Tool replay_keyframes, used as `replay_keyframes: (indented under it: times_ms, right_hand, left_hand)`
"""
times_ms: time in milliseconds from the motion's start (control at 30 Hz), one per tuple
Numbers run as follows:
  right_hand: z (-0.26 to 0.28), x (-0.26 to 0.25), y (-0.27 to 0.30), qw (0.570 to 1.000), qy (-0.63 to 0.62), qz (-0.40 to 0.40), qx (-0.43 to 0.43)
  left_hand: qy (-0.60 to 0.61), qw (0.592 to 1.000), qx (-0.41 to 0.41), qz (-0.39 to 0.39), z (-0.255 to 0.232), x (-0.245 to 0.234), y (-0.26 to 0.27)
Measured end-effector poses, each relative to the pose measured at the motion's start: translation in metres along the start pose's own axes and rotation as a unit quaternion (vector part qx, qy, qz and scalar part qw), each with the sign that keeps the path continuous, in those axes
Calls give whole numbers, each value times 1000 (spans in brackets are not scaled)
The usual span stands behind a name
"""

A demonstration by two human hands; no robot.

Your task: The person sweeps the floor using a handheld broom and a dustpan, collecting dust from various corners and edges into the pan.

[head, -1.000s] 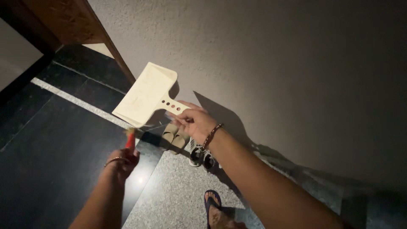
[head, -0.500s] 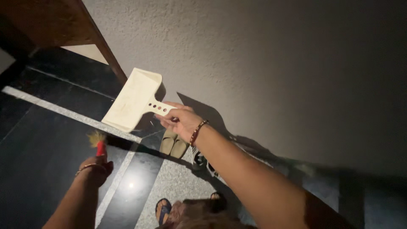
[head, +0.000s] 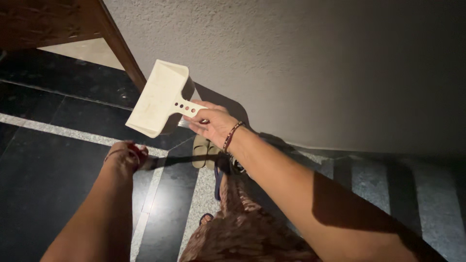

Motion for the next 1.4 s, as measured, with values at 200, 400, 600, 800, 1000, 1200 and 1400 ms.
replay_keyframes:
  times_ms: [200,400,600,800,1000,1200,1400]
  right_hand:
    - [-5,-11,-13,1000,3,-6,-8]
    - [-8,-21,-44,999,8,-28,-17]
    - [-15,7,-77,1000,-8,-24,-5]
    - [-5,55,-97,999,6,48,-19]
    - [-5,76,-75,996,23,73,-44]
    - [-19,50,-67,997,26,65,-31]
    - [-7,16,-74,997,-23,30,-72]
  left_hand:
    - [34,998,-18,-49,6,25,5]
    - [60,993,-23,-97,4,29,21]
    - [89,991,29,-97,-17,8,88]
    - [43,988,67,-132,-43,-49,112]
    - [-62,994,17,-93,-39,-65,84]
    - [-97,995,3,-15,-13,-11,33]
    - [-42,993,87,63,-14,109,13]
Point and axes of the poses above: each hand's wrist, its own y-axis away from the middle knuckle, its own x-axis out of the palm, z = x × y, the point moved 6 cm from there along -y, towards the middle knuckle, and after that the axes turned 13 degrees about y, right-handed, at the moved point
